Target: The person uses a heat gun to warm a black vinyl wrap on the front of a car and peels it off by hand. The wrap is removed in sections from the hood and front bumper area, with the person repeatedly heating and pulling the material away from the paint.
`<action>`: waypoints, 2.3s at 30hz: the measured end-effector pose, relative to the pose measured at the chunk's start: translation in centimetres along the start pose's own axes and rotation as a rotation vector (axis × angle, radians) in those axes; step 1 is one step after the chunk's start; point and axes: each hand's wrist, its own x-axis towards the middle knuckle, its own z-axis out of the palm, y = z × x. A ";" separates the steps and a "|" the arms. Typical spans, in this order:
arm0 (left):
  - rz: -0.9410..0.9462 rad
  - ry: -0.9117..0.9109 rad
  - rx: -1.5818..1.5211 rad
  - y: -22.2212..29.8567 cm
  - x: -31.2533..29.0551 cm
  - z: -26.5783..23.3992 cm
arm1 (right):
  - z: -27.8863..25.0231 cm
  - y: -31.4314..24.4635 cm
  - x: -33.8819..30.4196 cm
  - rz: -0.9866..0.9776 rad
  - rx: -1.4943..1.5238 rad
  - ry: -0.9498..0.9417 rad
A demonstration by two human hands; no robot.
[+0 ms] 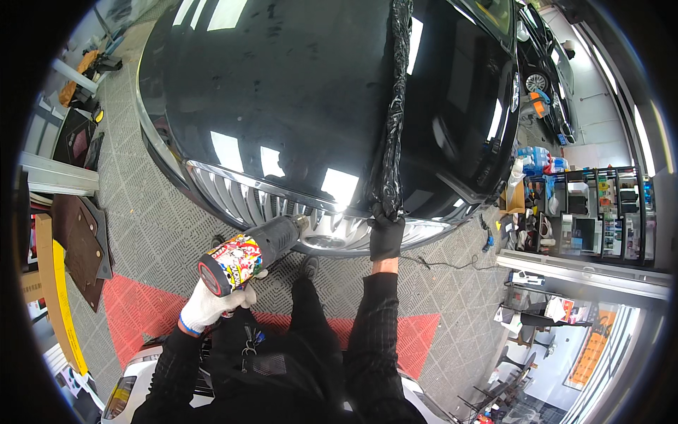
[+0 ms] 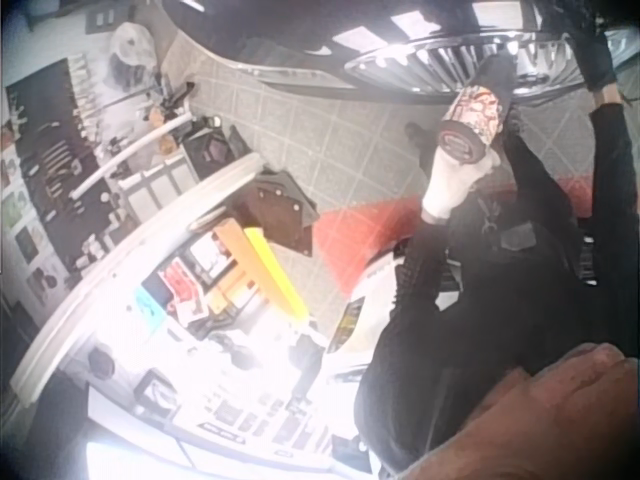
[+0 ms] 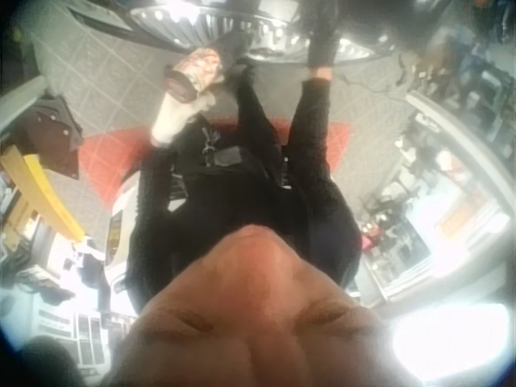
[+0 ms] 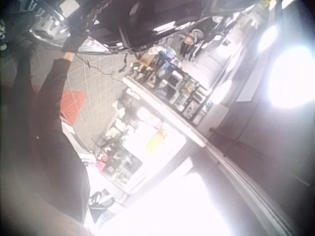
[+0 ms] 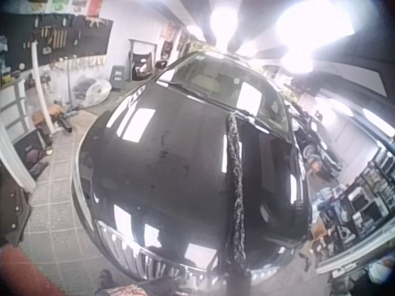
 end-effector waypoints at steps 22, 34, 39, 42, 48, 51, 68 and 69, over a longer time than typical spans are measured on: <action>0.056 -0.146 0.008 1.5 2.5 -1.2 | 4.2 -11.0 3.3 0.090 -0.695 0.009; -0.062 -0.267 0.063 5.5 3.1 -3.5 | 4.9 -9.1 8.4 0.531 -0.497 -0.052; 0.202 -0.174 0.023 3.9 3.0 -0.9 | 5.0 -9.7 8.6 0.449 -0.634 -0.066; 0.166 -0.178 -0.043 3.1 3.2 0.8 | 4.5 -9.3 8.6 0.526 -0.339 -0.144; 0.090 -0.180 -0.126 2.5 4.0 3.2 | 3.7 -8.9 8.7 0.448 -0.459 -0.186; 0.049 -0.187 -0.126 2.6 4.1 3.5 | 3.7 -9.1 8.2 0.378 -0.481 -0.238; 0.012 -0.194 -0.095 4.3 4.4 3.1 | 5.3 -11.4 6.8 0.506 -0.338 -0.240; 0.035 -0.189 -0.104 4.3 4.4 3.1 | 5.7 -11.5 6.9 0.495 -0.348 -0.196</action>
